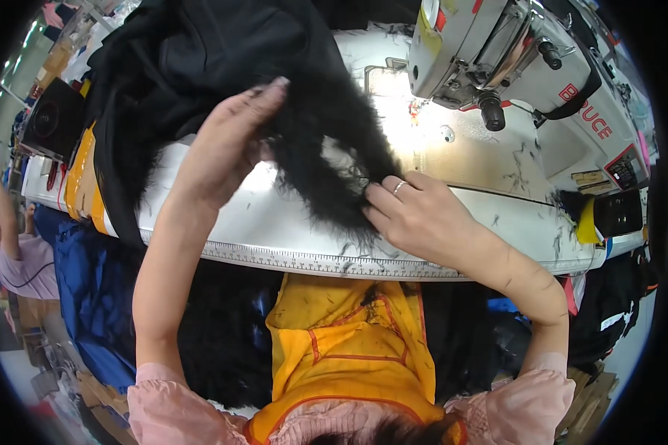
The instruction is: Sewing black fur trim onto a black fabric garment using an industrial sewing machine.
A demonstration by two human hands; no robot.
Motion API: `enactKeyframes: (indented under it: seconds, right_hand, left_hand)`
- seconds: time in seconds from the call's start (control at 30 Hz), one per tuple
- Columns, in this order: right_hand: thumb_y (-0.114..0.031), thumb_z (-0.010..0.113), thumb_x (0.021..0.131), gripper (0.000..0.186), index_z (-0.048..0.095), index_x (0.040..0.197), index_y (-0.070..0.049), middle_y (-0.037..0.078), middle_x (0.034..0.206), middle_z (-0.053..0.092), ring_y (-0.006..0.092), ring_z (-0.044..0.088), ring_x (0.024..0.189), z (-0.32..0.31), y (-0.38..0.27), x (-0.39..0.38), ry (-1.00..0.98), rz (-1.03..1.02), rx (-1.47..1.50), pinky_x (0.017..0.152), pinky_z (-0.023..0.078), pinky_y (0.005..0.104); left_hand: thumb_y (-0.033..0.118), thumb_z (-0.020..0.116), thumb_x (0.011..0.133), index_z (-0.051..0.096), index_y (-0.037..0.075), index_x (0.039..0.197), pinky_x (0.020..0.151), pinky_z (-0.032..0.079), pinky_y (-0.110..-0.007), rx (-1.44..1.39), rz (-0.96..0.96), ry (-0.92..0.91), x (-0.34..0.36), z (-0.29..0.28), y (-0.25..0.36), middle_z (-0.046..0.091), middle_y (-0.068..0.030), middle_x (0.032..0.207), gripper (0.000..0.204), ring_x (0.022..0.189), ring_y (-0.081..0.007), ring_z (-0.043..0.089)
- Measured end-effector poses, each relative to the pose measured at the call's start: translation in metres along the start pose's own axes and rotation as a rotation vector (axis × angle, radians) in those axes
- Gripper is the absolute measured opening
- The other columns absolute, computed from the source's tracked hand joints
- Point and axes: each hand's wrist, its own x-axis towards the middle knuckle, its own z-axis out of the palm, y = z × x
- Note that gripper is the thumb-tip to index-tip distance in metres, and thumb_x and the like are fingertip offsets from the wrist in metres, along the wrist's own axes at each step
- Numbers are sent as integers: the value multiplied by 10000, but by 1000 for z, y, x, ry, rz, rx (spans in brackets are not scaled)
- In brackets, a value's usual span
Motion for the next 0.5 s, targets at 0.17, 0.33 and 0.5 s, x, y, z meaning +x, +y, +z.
enactKeyframes:
  seconds: [0.17, 0.33, 0.5]
  right_hand:
    - [-153, 606, 729, 150, 626, 873, -119, 6, 747, 599, 159, 626, 659, -4, 7, 10, 288, 88, 176, 602, 482, 291]
    - [-164, 662, 770, 143, 543, 848, -150, -9, 562, 539, 179, 613, 561, -6, 18, 10, 368, 265, 221, 505, 466, 313]
    - [-141, 739, 693, 273, 558, 897, -137, 9, 609, 576, 204, 610, 578, -2, 16, 5, 319, 346, 263, 518, 453, 331]
  left_hand:
    - [162, 651, 917, 668, -7, 1055, 613, 478, -200, 463, 182, -82, 3, 23, -11, 686, -16, 837, 218, 666, -52, 601]
    - [44, 660, 884, 600, -81, 1095, 745, 485, -220, 1125, 472, -113, -5, 37, -15, 678, -42, 930, 253, 841, -49, 576]
    - [37, 737, 816, 599, -75, 1090, 731, 492, -223, 1004, 246, -162, -3, 39, -13, 685, -54, 909, 327, 846, -45, 588]
